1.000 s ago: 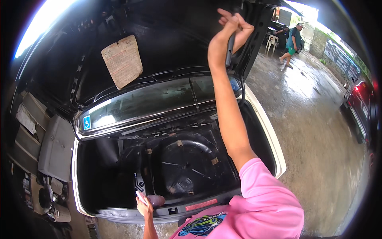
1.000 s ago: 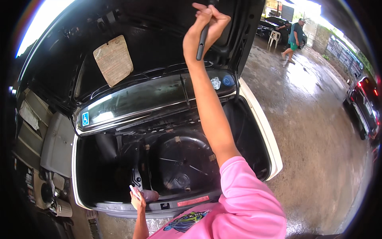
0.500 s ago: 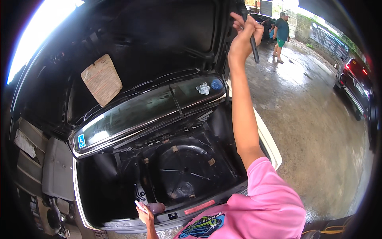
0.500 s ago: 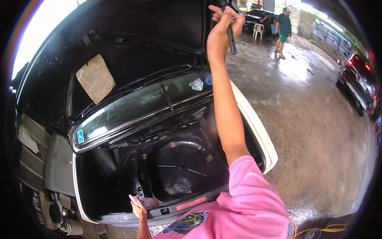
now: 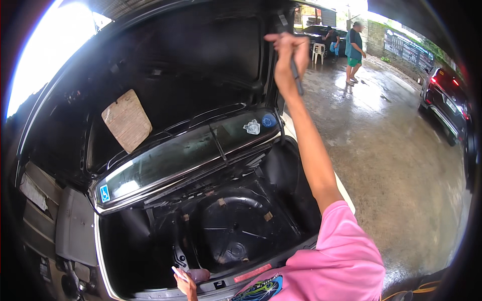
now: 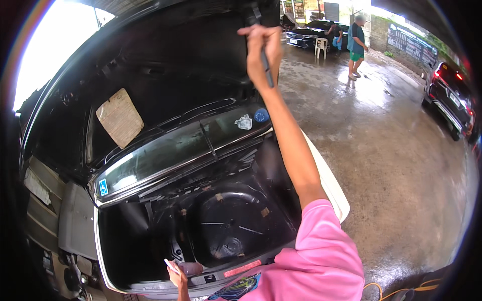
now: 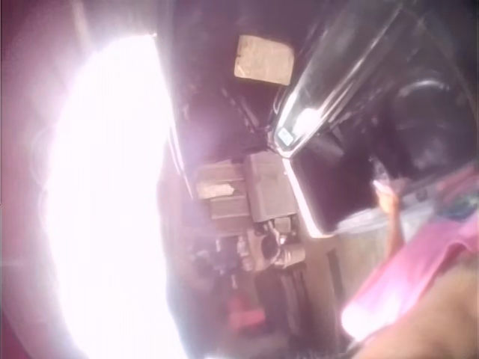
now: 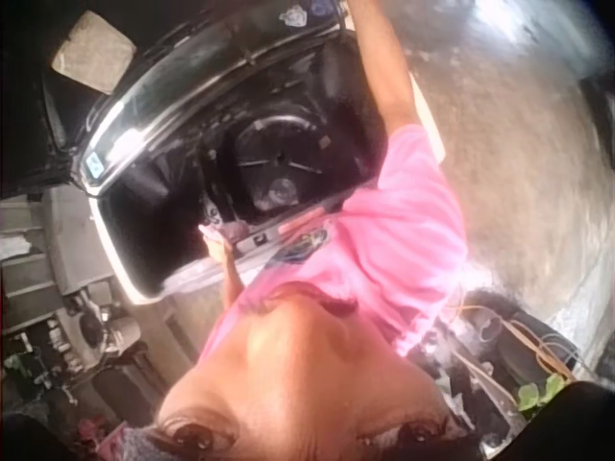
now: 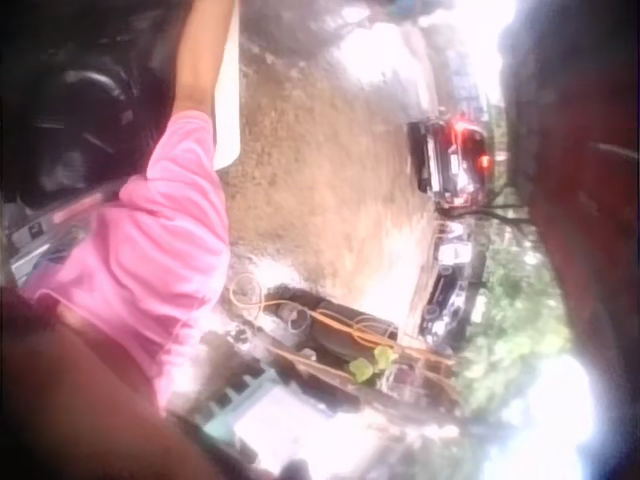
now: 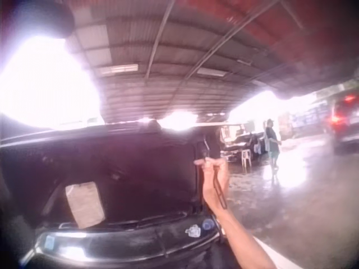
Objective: The person cleans the interior lid of a car trunk by spraying a pink liquid from a bottle and scrubbing the surface with a brush.
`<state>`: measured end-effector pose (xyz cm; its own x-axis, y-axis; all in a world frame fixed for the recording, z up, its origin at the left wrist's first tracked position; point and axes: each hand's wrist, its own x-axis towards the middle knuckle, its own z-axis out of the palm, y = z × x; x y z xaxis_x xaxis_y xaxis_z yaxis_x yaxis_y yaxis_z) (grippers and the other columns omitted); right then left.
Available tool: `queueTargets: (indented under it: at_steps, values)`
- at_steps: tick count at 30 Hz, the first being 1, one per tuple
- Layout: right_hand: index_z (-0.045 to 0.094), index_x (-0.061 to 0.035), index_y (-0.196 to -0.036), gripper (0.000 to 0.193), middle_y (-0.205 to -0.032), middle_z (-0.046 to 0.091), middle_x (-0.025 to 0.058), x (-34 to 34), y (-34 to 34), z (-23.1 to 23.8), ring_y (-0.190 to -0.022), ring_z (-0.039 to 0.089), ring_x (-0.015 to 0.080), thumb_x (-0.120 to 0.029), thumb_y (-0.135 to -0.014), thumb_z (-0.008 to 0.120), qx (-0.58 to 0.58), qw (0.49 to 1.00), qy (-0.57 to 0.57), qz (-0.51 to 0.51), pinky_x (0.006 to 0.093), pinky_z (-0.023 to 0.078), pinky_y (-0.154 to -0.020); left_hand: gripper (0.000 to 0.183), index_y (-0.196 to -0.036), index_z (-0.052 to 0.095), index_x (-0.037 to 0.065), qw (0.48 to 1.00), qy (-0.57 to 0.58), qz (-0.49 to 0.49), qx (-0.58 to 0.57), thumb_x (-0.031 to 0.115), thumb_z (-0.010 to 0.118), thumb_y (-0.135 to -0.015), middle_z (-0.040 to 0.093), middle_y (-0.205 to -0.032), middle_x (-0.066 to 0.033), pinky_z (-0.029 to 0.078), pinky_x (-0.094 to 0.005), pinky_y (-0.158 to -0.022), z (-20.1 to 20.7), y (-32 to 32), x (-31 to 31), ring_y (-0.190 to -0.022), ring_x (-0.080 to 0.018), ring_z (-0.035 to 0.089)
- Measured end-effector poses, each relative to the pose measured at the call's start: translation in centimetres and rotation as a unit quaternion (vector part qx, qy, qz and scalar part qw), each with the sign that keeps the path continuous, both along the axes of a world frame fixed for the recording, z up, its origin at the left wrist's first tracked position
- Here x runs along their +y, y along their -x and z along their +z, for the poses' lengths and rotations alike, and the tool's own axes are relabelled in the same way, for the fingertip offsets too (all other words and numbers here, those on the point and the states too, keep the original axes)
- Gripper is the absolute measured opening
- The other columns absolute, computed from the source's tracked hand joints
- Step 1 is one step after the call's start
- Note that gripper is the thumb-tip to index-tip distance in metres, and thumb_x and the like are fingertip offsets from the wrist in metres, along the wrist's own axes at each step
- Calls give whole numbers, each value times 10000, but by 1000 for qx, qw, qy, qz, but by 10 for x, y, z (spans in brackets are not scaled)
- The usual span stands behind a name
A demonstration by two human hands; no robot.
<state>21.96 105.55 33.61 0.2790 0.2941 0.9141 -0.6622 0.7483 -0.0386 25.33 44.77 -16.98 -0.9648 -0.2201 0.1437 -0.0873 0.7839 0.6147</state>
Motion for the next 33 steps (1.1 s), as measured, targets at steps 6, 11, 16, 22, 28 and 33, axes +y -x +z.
queueTargets:
  at_steps: [6, 11, 16, 22, 28, 33]
  values:
    - [497, -14, -1013, 206, -948, 730, 143, 29, -17, 24, -791, 604, 117, -219, -1033, 508, 16, 995, 94, -35, 275, 494, -760, 520, -1247, 550, 32, 999, -26, -27, 8, 471, 502, -972, 676, -1059, -246, 514, -493, -845, 1, 4, 13, -979, -455, 651]
    - [457, -11, -1051, 230, -992, 716, 195, 23, -11, 9, -814, 619, 130, -241, -1057, 461, 16, 998, 60, -24, 272, 510, -784, 547, -1257, 546, 8, 1000, -9, -16, 9, 471, 499, -968, 673, -1029, -271, 519, -493, -823, -4, 4, 0, -960, -459, 657]
    - [460, -20, -1081, 338, -1045, 700, 211, -10, -12, 16, -842, 605, 163, -337, -1090, 346, 74, 993, 76, 45, 279, 477, -800, 524, -1216, 590, 45, 1000, 3, -6, -29, 499, 458, -990, 664, -1065, -225, 504, -484, -841, -2, 8, 5, -983, -441, 642]
    - [658, -62, -855, 317, -1023, 725, 109, -107, 44, 10, -974, 570, 238, -244, -1041, 478, 19, 987, -160, -15, 335, 490, -780, 511, -1228, 572, 74, 1000, -11, -22, 9, 509, 478, -976, 679, -1005, -226, 510, -480, -832, -16, 6, -6, -957, -439, 652]
    - [522, -10, -782, 424, -904, 679, 113, -39, 28, 15, -765, 569, 208, -302, -1068, 408, 116, 983, 94, -105, 334, 462, -745, 444, -1203, 567, 29, 999, -27, -20, -32, 400, 509, -966, 661, -1040, -255, 511, -516, -805, -1, 12, 10, -948, -461, 645]
    - [538, -14, -827, 394, -790, 595, 88, -89, 41, 28, -657, 509, 149, -290, -1073, 400, 75, 990, 43, -113, 309, 421, -607, 428, -1192, 561, 46, 999, -2, -40, -9, 409, 504, -971, 671, -976, -238, 520, -510, -792, -7, 1, -3, -912, -453, 658]
